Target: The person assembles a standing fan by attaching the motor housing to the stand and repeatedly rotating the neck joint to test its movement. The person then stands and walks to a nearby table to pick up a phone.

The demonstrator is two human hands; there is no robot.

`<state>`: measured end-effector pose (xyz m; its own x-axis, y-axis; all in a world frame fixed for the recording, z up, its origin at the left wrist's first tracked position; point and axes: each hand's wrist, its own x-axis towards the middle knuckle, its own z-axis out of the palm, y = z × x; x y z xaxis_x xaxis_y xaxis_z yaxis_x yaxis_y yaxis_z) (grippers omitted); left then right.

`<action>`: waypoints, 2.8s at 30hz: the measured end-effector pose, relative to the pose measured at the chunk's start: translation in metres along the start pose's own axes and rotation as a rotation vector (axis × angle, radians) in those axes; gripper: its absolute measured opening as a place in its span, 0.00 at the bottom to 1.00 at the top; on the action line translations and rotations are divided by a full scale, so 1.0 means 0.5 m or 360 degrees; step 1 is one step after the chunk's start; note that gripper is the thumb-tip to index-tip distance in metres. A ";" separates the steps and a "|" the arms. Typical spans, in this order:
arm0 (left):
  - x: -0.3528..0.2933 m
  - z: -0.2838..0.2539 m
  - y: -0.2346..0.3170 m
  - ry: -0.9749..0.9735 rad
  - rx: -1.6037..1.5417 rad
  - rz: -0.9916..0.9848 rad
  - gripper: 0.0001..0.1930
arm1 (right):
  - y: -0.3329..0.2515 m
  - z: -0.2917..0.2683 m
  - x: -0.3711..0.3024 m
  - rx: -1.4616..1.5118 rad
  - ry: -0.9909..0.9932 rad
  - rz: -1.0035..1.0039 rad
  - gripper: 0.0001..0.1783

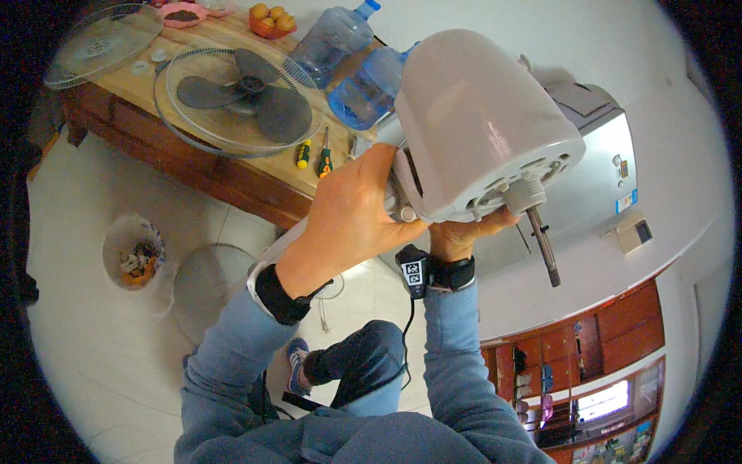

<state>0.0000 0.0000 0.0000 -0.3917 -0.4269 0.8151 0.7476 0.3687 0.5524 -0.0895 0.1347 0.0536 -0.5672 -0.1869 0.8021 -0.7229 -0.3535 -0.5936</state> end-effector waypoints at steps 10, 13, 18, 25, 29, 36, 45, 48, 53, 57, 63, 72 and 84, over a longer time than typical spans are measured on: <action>-0.002 0.002 -0.002 0.0081 -0.0024 0.0073 0.25 | -0.016 0.027 -0.012 0.0041 -0.0055 0.0011 0.55; -0.002 -0.001 -0.004 0.0065 -0.0011 0.0009 0.24 | -0.038 0.049 -0.015 0.0137 -0.0018 0.0103 0.49; 0.003 -0.005 -0.006 0.0024 -0.0091 -0.0030 0.23 | -0.074 0.096 -0.032 0.0170 0.0282 0.0145 0.39; -0.019 -0.015 -0.016 0.0034 -0.0073 -0.0003 0.32 | -0.090 0.093 -0.047 0.0380 0.0211 0.0403 0.35; -0.038 -0.028 -0.023 -0.0103 -0.0174 -0.0344 0.30 | -0.080 0.074 -0.042 0.0577 0.0040 0.0564 0.37; -0.031 -0.016 -0.016 -0.0011 0.0046 -0.0274 0.26 | -0.051 0.028 -0.051 0.0229 -0.0316 0.0547 0.25; 0.026 -0.029 0.000 -0.0233 -0.0040 -0.0527 0.39 | -0.007 0.006 -0.086 0.0290 -0.0559 0.1094 0.25; 0.049 -0.043 0.036 -0.0281 -0.0149 -0.0664 0.38 | 0.027 0.010 -0.100 0.0236 -0.0766 0.1081 0.30; 0.075 -0.039 0.084 -0.0482 0.0315 -0.1034 0.31 | 0.117 0.042 -0.110 0.0745 -0.0920 0.0793 0.31; 0.071 -0.021 0.078 -0.0447 0.0790 -0.0974 0.29 | 0.166 0.042 -0.124 0.0830 -0.0994 0.0628 0.36; 0.054 -0.032 0.064 -0.0136 0.0939 -0.0577 0.28 | 0.205 0.069 -0.145 0.0586 -0.1045 0.0425 0.37; 0.055 -0.013 0.048 -0.0367 0.0877 -0.0424 0.23 | 0.208 0.097 -0.171 0.0401 -0.0795 0.0398 0.38; 0.070 -0.011 0.048 -0.0419 0.0410 -0.0512 0.33 | 0.123 0.093 -0.182 -0.0006 -0.0401 0.0337 0.32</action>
<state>0.0072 -0.0108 0.0406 -0.7282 -0.3415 0.5942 0.4223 0.4592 0.7815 -0.0638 0.0872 -0.0528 -0.5897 -0.4771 0.6516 -0.6012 -0.2794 -0.7487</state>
